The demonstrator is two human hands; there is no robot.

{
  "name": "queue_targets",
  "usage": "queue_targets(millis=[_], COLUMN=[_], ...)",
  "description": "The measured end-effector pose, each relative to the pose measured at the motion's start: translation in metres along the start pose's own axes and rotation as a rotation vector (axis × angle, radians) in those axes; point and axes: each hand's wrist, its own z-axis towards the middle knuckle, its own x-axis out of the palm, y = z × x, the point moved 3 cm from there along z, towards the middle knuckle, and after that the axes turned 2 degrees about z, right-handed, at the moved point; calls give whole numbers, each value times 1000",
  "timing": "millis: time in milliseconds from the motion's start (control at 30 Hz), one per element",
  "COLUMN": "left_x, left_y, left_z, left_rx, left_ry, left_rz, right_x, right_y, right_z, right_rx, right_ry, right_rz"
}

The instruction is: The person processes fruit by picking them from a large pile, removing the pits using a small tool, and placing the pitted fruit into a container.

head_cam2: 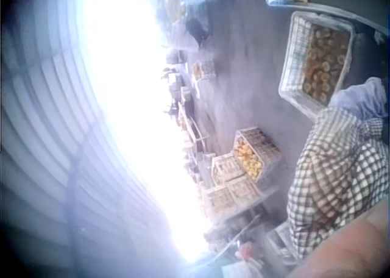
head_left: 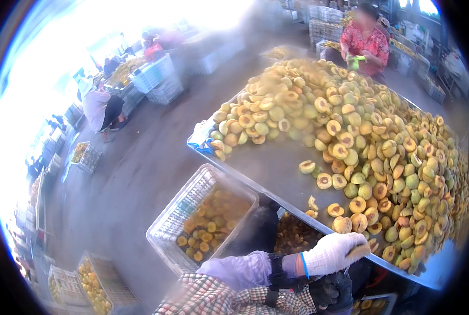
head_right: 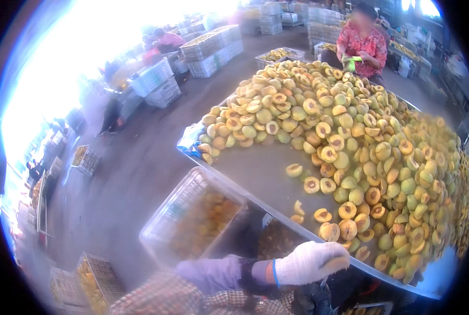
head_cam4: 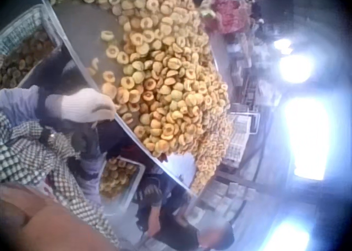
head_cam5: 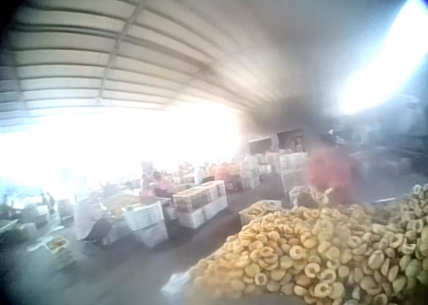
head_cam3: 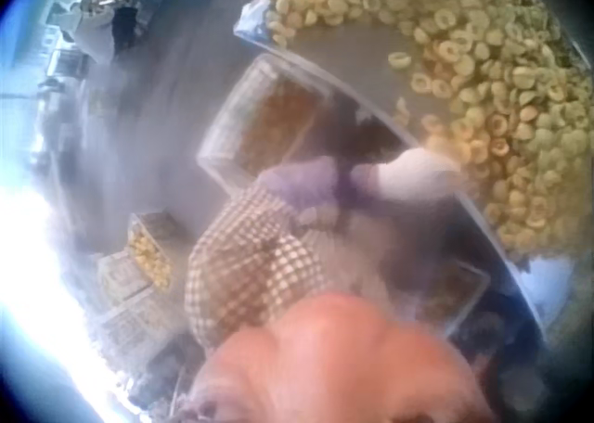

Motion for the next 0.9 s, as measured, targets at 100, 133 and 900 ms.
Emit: queue_targets(millis=[100, 133, 900], left_x=[1, 4, 7], left_y=[-3, 4, 6], left_z=[0, 6, -7], left_rx=[242, 176, -328], left_ry=[-50, 35, -84], left_rz=[78, -9, -988], right_x=[-5, -8, 25], right_y=[-9, -9, -13], right_z=[-3, -4, 6], right_rx=[72, 75, 70], right_ry=[117, 85, 281], right_rz=[294, 274, 535])
